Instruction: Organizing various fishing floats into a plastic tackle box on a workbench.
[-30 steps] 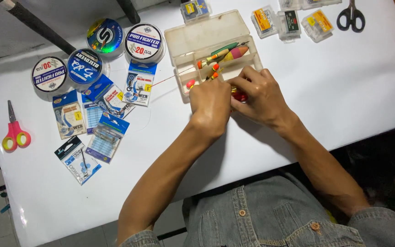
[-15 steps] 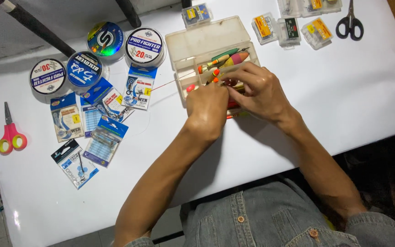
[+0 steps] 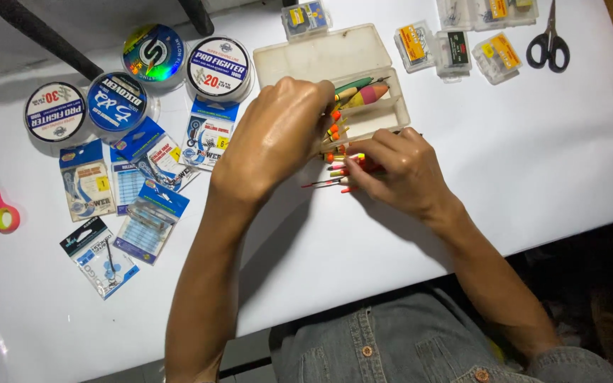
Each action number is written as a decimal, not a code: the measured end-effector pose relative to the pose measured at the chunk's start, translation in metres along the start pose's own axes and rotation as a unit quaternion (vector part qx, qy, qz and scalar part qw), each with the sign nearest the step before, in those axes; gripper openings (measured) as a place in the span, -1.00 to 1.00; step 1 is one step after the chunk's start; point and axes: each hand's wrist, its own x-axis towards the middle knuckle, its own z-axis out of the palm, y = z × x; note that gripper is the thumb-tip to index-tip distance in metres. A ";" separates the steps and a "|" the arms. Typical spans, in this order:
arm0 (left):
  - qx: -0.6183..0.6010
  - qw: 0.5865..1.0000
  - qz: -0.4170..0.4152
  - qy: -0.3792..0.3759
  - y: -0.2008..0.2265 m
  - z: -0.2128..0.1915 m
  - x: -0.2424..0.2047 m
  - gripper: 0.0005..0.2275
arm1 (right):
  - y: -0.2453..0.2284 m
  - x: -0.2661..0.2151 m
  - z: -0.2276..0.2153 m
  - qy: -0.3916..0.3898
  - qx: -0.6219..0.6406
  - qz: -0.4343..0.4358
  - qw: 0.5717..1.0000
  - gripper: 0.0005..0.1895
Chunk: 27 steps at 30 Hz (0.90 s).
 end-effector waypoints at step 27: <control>-0.002 0.994 -0.065 -0.083 0.001 -0.012 -0.010 -0.89 | 0.001 0.020 0.006 0.000 -0.230 -0.249 0.941 -0.88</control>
